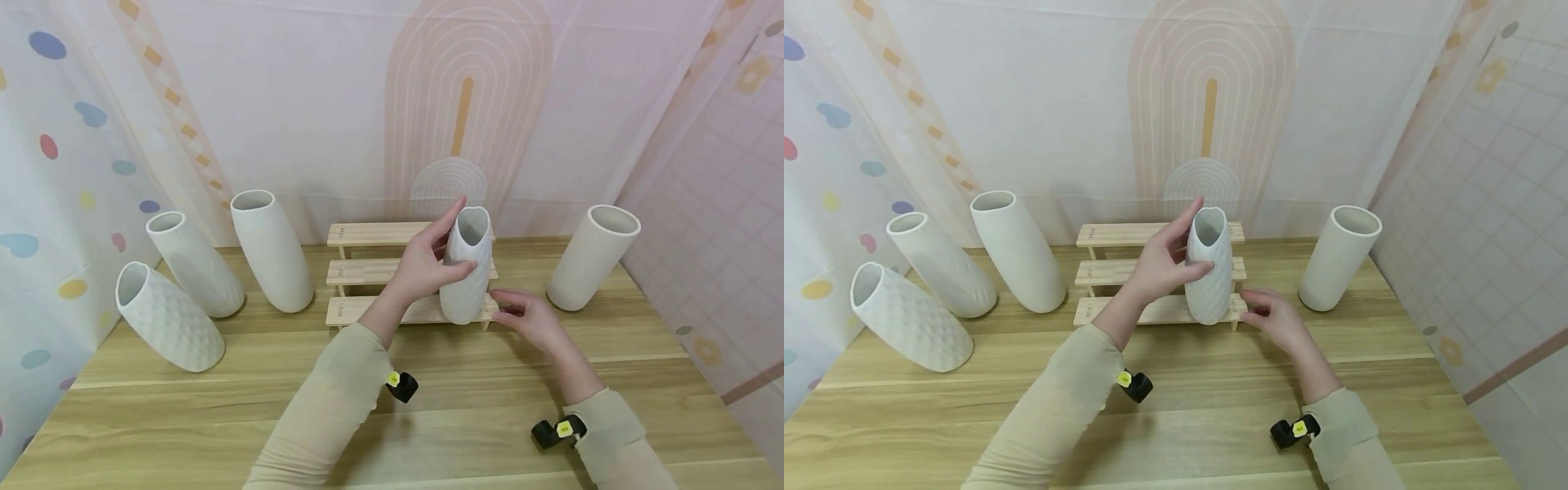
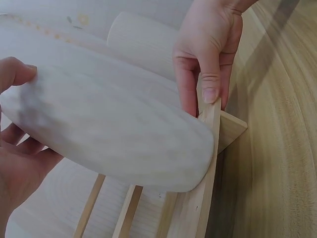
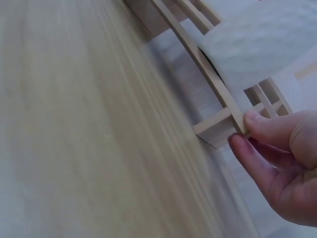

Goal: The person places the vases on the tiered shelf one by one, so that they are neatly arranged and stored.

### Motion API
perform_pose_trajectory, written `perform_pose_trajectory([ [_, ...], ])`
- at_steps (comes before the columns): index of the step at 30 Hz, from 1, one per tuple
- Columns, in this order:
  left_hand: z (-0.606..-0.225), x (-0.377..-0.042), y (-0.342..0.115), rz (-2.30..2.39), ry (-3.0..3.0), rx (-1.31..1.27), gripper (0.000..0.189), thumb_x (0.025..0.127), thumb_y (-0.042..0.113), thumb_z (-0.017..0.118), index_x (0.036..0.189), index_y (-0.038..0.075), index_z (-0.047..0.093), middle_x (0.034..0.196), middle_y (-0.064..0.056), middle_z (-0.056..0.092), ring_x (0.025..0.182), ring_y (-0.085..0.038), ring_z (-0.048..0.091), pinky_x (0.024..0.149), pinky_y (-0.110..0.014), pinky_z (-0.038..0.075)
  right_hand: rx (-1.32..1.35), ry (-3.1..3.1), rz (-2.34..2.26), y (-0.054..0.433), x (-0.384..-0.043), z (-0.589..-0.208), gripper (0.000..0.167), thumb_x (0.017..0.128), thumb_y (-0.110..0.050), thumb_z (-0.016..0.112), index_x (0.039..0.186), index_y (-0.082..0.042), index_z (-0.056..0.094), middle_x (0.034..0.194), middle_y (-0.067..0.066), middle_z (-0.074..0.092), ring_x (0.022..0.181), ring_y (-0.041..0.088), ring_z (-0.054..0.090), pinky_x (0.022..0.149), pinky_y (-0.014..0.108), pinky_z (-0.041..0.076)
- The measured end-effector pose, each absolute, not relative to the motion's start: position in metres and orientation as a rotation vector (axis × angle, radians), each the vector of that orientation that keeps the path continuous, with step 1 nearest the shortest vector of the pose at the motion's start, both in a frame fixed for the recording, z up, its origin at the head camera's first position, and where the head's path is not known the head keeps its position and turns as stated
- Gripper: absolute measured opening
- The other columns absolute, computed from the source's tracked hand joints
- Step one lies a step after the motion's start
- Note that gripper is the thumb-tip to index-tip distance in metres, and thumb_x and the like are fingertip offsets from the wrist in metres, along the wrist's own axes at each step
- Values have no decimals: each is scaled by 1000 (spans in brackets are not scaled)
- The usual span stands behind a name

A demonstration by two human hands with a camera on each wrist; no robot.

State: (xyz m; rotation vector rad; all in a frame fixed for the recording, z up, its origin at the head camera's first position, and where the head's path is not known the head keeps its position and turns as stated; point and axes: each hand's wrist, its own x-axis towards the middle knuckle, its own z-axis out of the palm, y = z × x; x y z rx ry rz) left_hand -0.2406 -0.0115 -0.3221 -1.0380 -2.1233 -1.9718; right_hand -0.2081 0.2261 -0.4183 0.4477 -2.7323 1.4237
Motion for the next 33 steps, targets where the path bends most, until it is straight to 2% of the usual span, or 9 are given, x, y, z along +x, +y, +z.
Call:
perform_pose_trajectory([
  [6, -324, -243, -11, -1974, -2132, -1064, 89, 81, 1, 75, 156, 23, 33, 152, 2, 42, 119, -22, 56, 97, -37, 49, 484, -2770, 1430, 231, -211, -416, 41, 92, -5, 70, 129, 9, 60, 132, 28, 55, 106, 39, 63, 91, 45, 52],
  [11, -324, -243, -11, -1950, -2161, -1086, 89, 82, 3, 75, 157, 26, 32, 154, 7, 39, 124, -19, 53, 99, -36, 47, 501, -2772, 1460, 233, -212, -416, 42, 93, -6, 69, 131, 9, 58, 135, 28, 53, 108, 40, 62, 91, 47, 52],
  [18, -325, -241, -11, -1909, -2151, -1047, 88, 82, 2, 75, 156, 23, 34, 152, 0, 43, 120, -20, 56, 97, -35, 49, 512, -2769, 1462, 233, -212, -417, 42, 92, -5, 69, 131, 9, 59, 134, 29, 54, 107, 39, 62, 91, 44, 52],
  [24, -325, -240, -13, -1895, -2158, -1012, 88, 81, 2, 75, 155, 26, 35, 145, -1, 50, 116, -21, 58, 95, -34, 50, 507, -2767, 1447, 232, -212, -417, 41, 91, -2, 69, 129, 10, 59, 135, 29, 54, 107, 39, 63, 89, 42, 53],
  [33, -323, -241, -10, -1887, -2207, -1082, 88, 85, 6, 74, 158, 27, 29, 155, 7, 36, 126, -18, 52, 101, -36, 46, 520, -2758, 1419, 233, -212, -418, 41, 91, -3, 70, 129, 10, 60, 134, 29, 55, 107, 40, 63, 89, 43, 52],
])
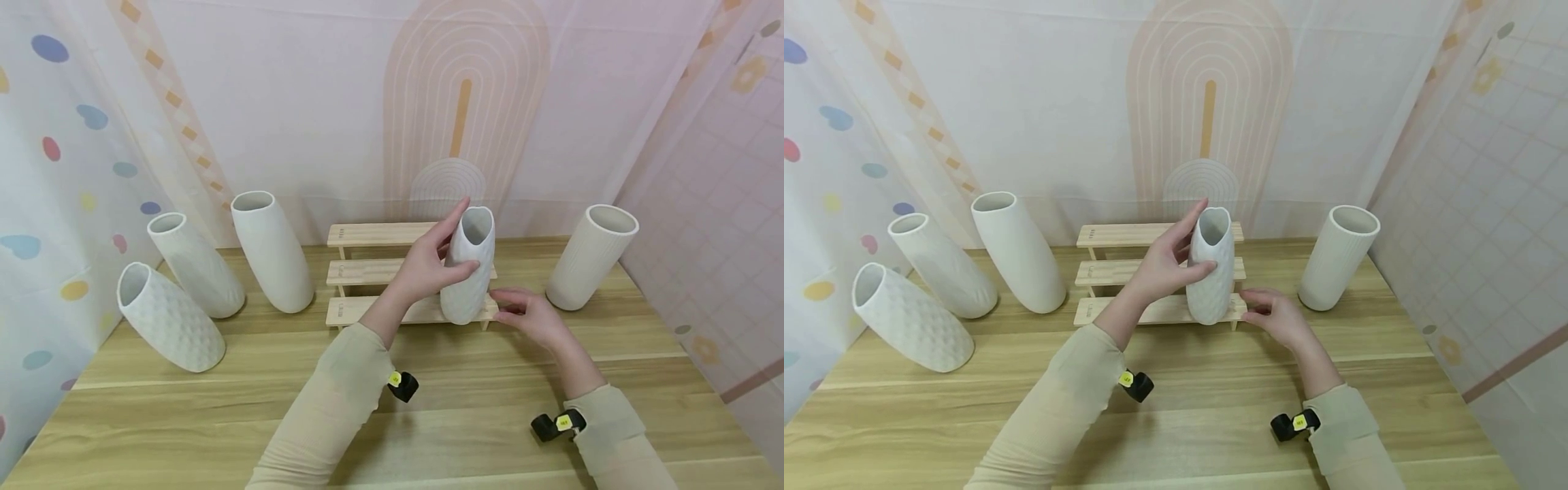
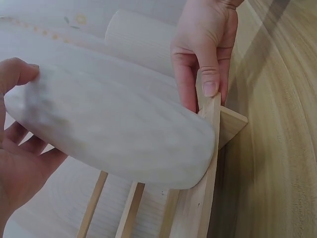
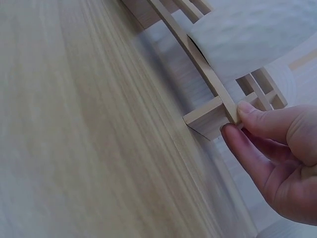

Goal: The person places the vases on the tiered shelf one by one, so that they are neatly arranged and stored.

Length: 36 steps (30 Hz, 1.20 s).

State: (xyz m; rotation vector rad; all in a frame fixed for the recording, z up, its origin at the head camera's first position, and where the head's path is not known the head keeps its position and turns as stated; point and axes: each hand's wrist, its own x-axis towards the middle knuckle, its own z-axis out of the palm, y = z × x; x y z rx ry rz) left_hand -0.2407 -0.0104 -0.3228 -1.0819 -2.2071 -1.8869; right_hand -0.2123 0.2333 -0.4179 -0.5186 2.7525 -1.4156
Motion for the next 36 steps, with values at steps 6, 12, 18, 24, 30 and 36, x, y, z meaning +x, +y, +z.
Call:
perform_pose_trajectory([
  [6, -331, -240, -15, -1896, -2206, -1091, 88, 87, 8, 75, 158, 25, 27, 154, 4, 39, 127, -18, 51, 105, -36, 43, -517, 2752, -1410, 233, -212, -419, 41, 91, -2, 69, 129, 10, 60, 133, 29, 55, 107, 40, 63, 89, 44, 52],
  [12, -350, -236, -34, -1907, -2249, -1032, 81, 87, 7, 76, 156, 19, 33, 142, -9, 54, 127, -22, 53, 106, -45, 42, -500, 2749, -1414, 233, -212, -418, 41, 91, -3, 70, 129, 9, 60, 133, 29, 55, 108, 39, 62, 90, 42, 52],
  [18, -367, -224, -71, -1787, -2377, -1005, 74, 89, 7, 74, 153, 13, 39, 139, -15, 56, 125, -27, 56, 107, -43, 41, -486, 2710, -1444, 233, -212, -417, 42, 92, -4, 70, 130, 9, 59, 135, 29, 53, 108, 39, 62, 88, 30, 52],
  [24, -379, -211, -116, -1727, -2429, -980, 67, 90, 6, 73, 150, 7, 43, 134, -17, 59, 120, -30, 59, 104, -47, 43, -480, 2737, -1425, 233, -211, -417, 41, 91, -3, 70, 129, 9, 60, 135, 29, 54, 106, 38, 63, 88, 35, 52],
  [30, -394, -193, -161, -1646, -2441, -1009, 64, 90, 1, 72, 147, 1, 44, 131, -22, 60, 114, -34, 62, 96, -53, 48, -476, 2731, -1421, 232, -211, -416, 42, 92, -4, 69, 130, 9, 59, 136, 28, 53, 108, 38, 62, 90, 41, 52],
  [36, -406, -171, -207, -1576, -2457, -922, 64, 88, -4, 71, 147, 3, 46, 129, -18, 63, 112, -31, 64, 96, -45, 50, -472, 2731, -1421, 232, -210, -415, 42, 92, -5, 69, 130, 9, 59, 135, 28, 53, 109, 39, 62, 90, 43, 52],
])
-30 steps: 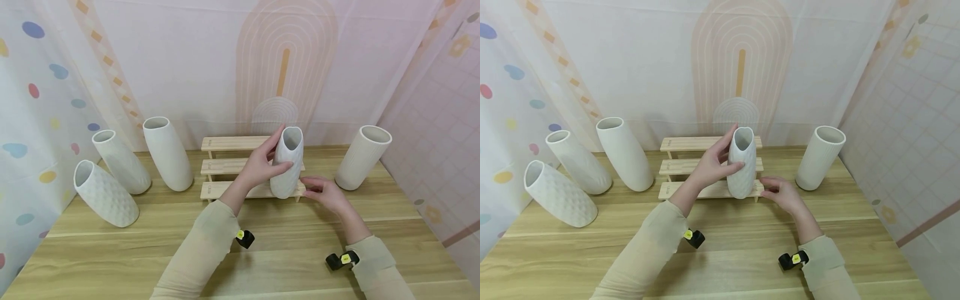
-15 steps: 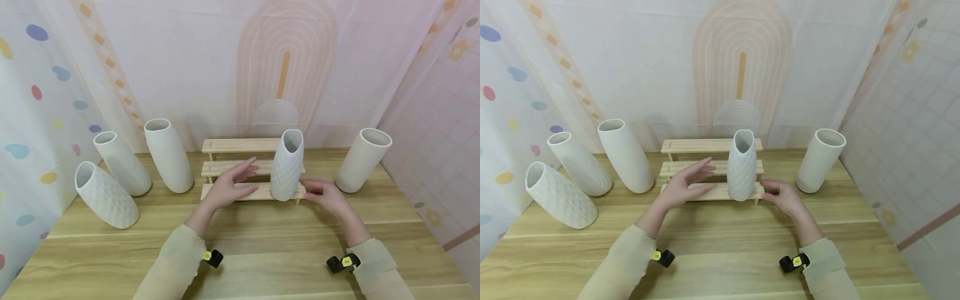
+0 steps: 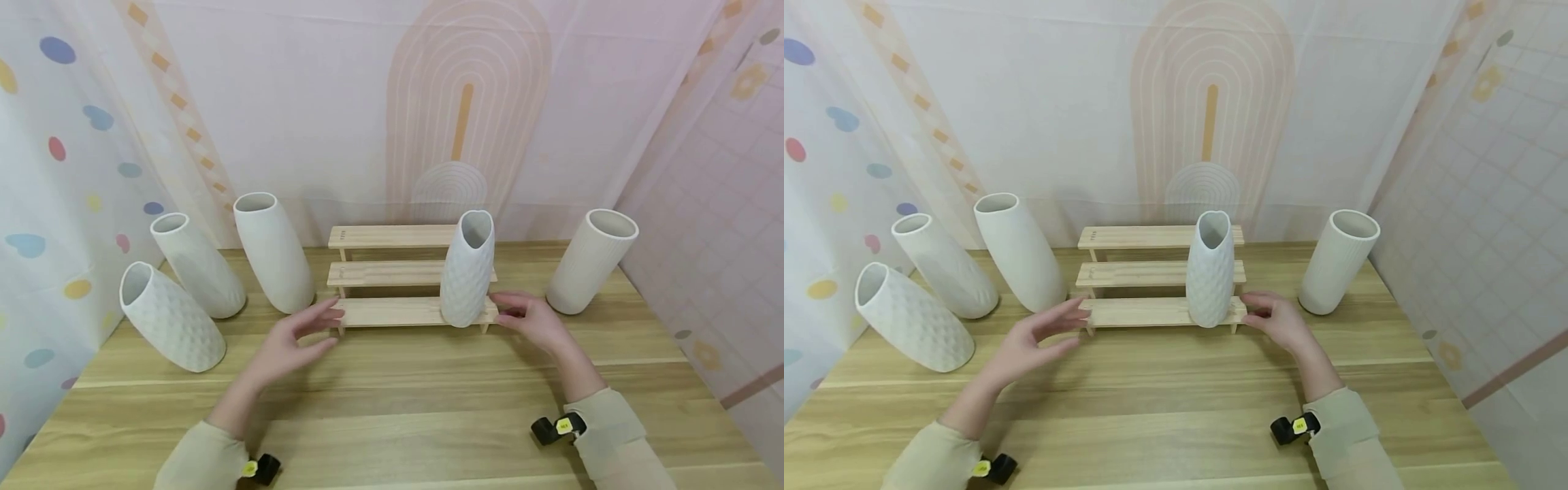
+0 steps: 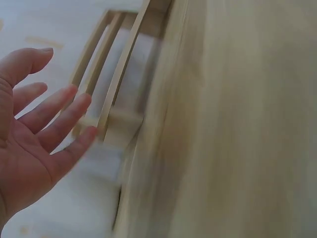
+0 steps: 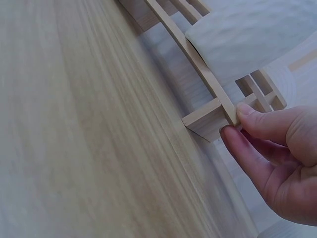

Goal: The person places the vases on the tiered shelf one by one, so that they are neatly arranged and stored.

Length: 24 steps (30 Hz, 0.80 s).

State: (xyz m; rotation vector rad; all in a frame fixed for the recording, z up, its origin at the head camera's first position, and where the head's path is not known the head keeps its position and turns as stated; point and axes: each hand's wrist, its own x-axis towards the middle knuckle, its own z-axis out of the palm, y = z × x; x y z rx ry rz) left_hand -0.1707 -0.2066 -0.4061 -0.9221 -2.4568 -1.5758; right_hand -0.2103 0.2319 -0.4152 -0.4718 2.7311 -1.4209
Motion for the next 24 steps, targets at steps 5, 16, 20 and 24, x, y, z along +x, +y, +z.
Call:
perform_pose_trajectory([
  [5, -405, -152, -238, -1557, -2410, -873, 65, 87, -9, 69, 146, -1, 45, 127, -25, 62, 112, -22, 64, 96, -26, 49, -467, 2738, -1423, 233, -210, -416, 41, 92, -5, 70, 130, 9, 59, 135, 28, 54, 108, 38, 62, 89, 41, 52],
  [16, -378, -129, -294, -1640, -2231, -877, 74, 76, -32, 58, 145, -12, 39, 129, -1, 65, 113, -12, 63, 96, -21, 47, -477, 2743, -1419, 235, -212, -418, 42, 91, -4, 70, 130, 9, 59, 135, 29, 53, 108, 39, 63, 90, 42, 52],
  [20, -359, -121, -309, -1765, -2010, -965, 69, 75, -35, 56, 140, -20, 37, 129, -15, 63, 112, -18, 64, 93, -21, 49, -479, 2724, -1436, 234, -211, -417, 42, 92, -5, 70, 130, 9, 59, 136, 29, 53, 109, 39, 62, 90, 41, 52],
  [24, -341, -112, -323, -1872, -1779, -1020, 62, 79, -30, 60, 136, -27, 33, 127, -26, 61, 112, -26, 65, 91, -25, 51, -478, 2707, -1454, 234, -211, -417, 42, 92, -5, 70, 130, 9, 59, 136, 28, 53, 110, 39, 62, 90, 41, 52],
])
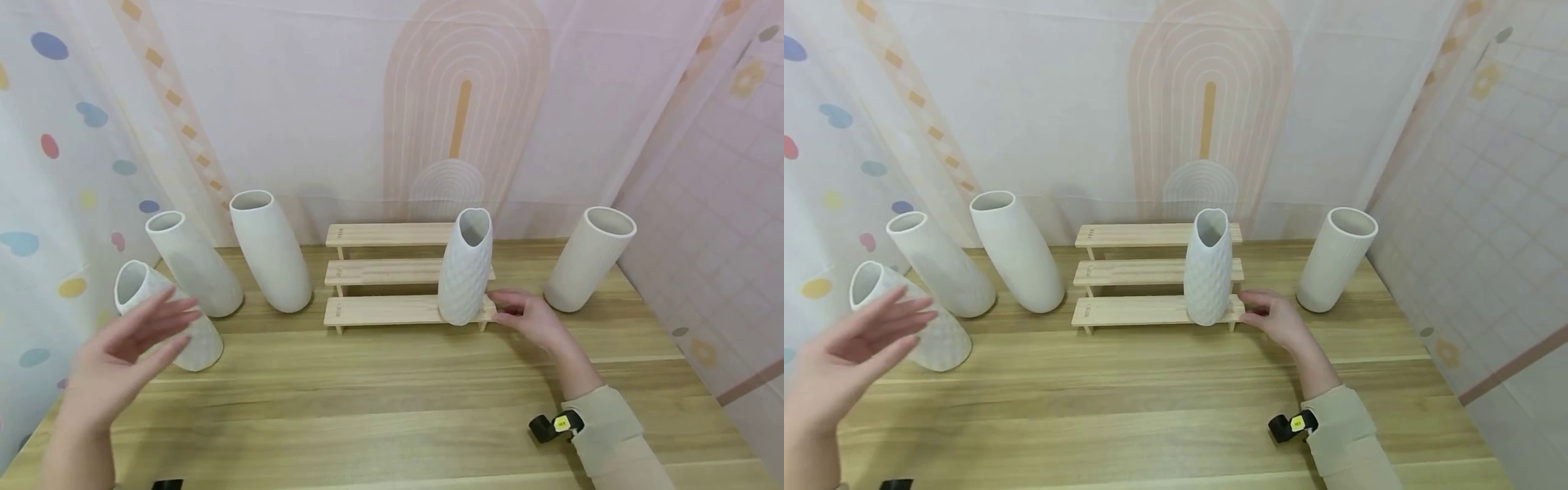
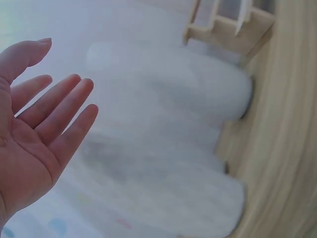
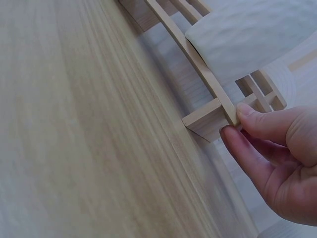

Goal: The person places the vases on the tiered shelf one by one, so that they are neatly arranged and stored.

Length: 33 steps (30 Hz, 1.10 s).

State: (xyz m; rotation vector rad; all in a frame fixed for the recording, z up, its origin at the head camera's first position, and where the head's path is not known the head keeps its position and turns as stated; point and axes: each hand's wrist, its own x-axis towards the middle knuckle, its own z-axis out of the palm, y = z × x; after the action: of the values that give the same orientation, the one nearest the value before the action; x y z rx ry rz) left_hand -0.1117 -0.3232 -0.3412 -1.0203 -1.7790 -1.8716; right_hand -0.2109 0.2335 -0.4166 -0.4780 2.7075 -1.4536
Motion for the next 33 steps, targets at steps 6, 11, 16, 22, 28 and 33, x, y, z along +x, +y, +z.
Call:
perform_pose_trajectory([
  [6, -331, -103, -350, -2034, -1481, -907, 60, 79, -32, 57, 135, -27, 34, 121, -33, 61, 106, -33, 67, 91, -31, 52, -494, 2715, -1448, 234, -212, -416, 43, 92, -5, 70, 130, 9, 59, 137, 28, 53, 110, 39, 62, 90, 42, 52],
  [11, -336, -105, -370, -2048, -1413, -779, 62, 79, -31, 59, 137, -22, 37, 121, -28, 63, 107, -30, 67, 91, -31, 51, -489, 2717, -1441, 234, -212, -417, 42, 92, -4, 70, 130, 9, 59, 137, 28, 52, 110, 39, 62, 90, 40, 52],
  [16, -343, -110, -373, -2012, -1442, -597, 65, 76, -33, 60, 137, -20, 41, 122, -24, 64, 111, -27, 65, 91, -29, 52, -496, 2706, -1462, 234, -212, -417, 41, 91, -1, 70, 129, 11, 59, 135, 30, 53, 109, 40, 62, 89, 34, 52],
  [22, -356, -121, -365, -1971, -1488, -412, 73, 71, -41, 54, 138, -13, 47, 123, -17, 64, 115, -22, 60, 92, -23, 50, -502, 2714, -1463, 234, -211, -417, 41, 91, -2, 70, 128, 11, 59, 135, 30, 53, 108, 40, 62, 88, 35, 53],
  [28, -364, -129, -362, -1927, -1646, -141, 82, 70, -43, 49, 142, -5, 49, 127, -10, 63, 111, -16, 59, 88, -16, 49, -504, 2711, -1467, 232, -210, -416, 41, 91, -2, 70, 128, 11, 59, 135, 30, 53, 107, 40, 62, 88, 34, 54],
  [33, -370, -135, -367, -1914, -1787, -239, 89, 73, -37, 57, 150, 4, 42, 142, -11, 51, 118, -14, 54, 89, -12, 46, -507, 2711, -1474, 232, -211, -417, 41, 91, -2, 70, 128, 11, 59, 134, 30, 53, 107, 39, 63, 87, 31, 53],
])
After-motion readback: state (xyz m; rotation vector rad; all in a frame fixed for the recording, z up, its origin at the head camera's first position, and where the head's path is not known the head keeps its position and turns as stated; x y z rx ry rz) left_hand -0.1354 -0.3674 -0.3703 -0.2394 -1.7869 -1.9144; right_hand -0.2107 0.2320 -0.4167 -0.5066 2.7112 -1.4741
